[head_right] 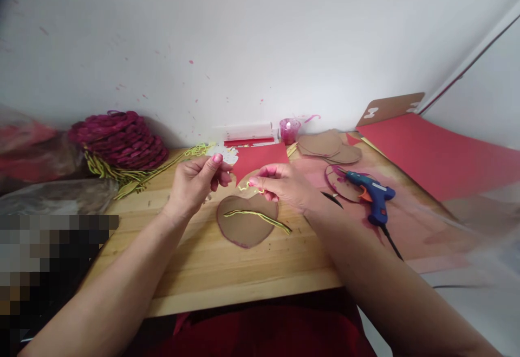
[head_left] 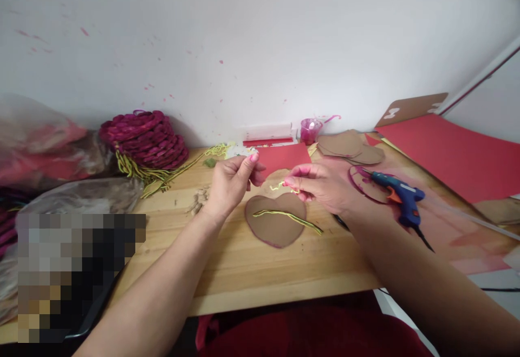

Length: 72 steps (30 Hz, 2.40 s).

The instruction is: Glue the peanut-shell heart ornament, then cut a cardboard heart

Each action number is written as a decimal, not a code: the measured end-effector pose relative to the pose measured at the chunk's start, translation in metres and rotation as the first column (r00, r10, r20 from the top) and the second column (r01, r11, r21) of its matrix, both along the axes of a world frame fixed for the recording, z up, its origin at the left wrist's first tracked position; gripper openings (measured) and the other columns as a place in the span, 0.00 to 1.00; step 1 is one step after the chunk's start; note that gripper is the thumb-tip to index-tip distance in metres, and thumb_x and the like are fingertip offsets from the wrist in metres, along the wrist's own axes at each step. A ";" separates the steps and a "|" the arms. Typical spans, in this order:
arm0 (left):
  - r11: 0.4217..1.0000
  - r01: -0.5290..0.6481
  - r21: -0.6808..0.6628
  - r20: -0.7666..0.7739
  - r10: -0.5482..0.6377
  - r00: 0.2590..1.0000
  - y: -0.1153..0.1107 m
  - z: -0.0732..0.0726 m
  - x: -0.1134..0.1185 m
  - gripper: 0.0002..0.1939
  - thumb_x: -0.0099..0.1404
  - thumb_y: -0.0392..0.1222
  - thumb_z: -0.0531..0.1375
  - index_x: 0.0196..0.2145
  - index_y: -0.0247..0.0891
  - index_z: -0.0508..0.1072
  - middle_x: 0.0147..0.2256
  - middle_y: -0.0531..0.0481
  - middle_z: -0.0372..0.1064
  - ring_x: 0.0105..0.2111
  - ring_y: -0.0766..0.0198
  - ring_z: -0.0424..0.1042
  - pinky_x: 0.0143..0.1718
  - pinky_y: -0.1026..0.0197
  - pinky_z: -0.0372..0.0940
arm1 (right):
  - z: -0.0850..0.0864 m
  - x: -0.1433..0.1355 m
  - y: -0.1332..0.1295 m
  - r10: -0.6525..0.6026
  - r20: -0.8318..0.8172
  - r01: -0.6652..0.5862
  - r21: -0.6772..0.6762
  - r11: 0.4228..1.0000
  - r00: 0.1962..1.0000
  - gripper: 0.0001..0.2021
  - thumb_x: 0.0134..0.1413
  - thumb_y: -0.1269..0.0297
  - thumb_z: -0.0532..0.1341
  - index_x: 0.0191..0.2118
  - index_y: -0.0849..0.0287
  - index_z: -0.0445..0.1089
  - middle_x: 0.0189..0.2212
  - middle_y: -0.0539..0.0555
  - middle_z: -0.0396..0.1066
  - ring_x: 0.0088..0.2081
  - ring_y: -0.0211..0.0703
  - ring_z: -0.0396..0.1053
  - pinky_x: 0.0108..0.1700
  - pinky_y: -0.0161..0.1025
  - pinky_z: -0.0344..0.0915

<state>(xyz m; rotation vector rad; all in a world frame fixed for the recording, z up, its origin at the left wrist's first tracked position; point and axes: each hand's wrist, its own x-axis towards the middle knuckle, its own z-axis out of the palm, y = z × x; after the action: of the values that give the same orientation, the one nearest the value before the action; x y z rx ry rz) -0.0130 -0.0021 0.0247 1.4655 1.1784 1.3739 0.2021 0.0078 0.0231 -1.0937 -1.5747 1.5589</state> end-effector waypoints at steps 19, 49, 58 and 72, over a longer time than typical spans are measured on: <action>0.996 0.093 0.015 0.010 -0.093 0.996 0.001 -0.003 0.002 0.17 0.67 0.51 0.62 0.41 0.33 0.81 0.31 0.43 0.80 0.26 0.66 0.75 0.25 0.66 0.68 | 0.004 0.000 -0.001 0.015 0.025 -0.016 0.033 0.999 1.000 0.17 0.52 0.50 0.69 0.31 0.60 0.74 0.24 0.47 0.67 0.23 0.31 0.61 0.24 0.33 0.55; 0.997 0.070 -0.011 -0.097 -0.071 0.993 -0.003 0.001 0.002 0.21 0.64 0.57 0.64 0.27 0.35 0.80 0.23 0.46 0.76 0.21 0.67 0.71 0.22 0.66 0.63 | 0.003 0.001 -0.001 0.028 0.041 -0.030 0.045 0.999 0.999 0.16 0.53 0.50 0.69 0.34 0.60 0.76 0.24 0.49 0.68 0.23 0.31 0.62 0.23 0.32 0.56; 0.999 0.033 0.008 -0.071 -0.033 0.997 -0.005 0.003 0.001 0.25 0.63 0.61 0.63 0.21 0.37 0.77 0.16 0.51 0.69 0.16 0.70 0.64 0.20 0.66 0.61 | 0.001 0.001 0.000 0.028 0.055 -0.030 0.051 0.998 0.998 0.17 0.52 0.49 0.69 0.34 0.60 0.76 0.23 0.48 0.68 0.23 0.32 0.62 0.23 0.32 0.55; 0.994 0.102 -0.024 -0.073 -0.104 0.992 0.000 -0.006 0.003 0.16 0.65 0.52 0.64 0.36 0.35 0.81 0.30 0.44 0.79 0.23 0.67 0.72 0.20 0.67 0.61 | 0.005 -0.001 -0.003 0.014 0.041 -0.016 0.052 0.999 0.999 0.16 0.52 0.50 0.69 0.31 0.60 0.74 0.25 0.48 0.68 0.23 0.31 0.61 0.23 0.32 0.54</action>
<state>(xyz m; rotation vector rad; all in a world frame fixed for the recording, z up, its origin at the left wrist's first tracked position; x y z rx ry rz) -0.0097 -0.0022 0.0191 1.5530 1.1435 1.2438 0.2012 0.0047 0.0283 -1.0940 -1.6449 1.5051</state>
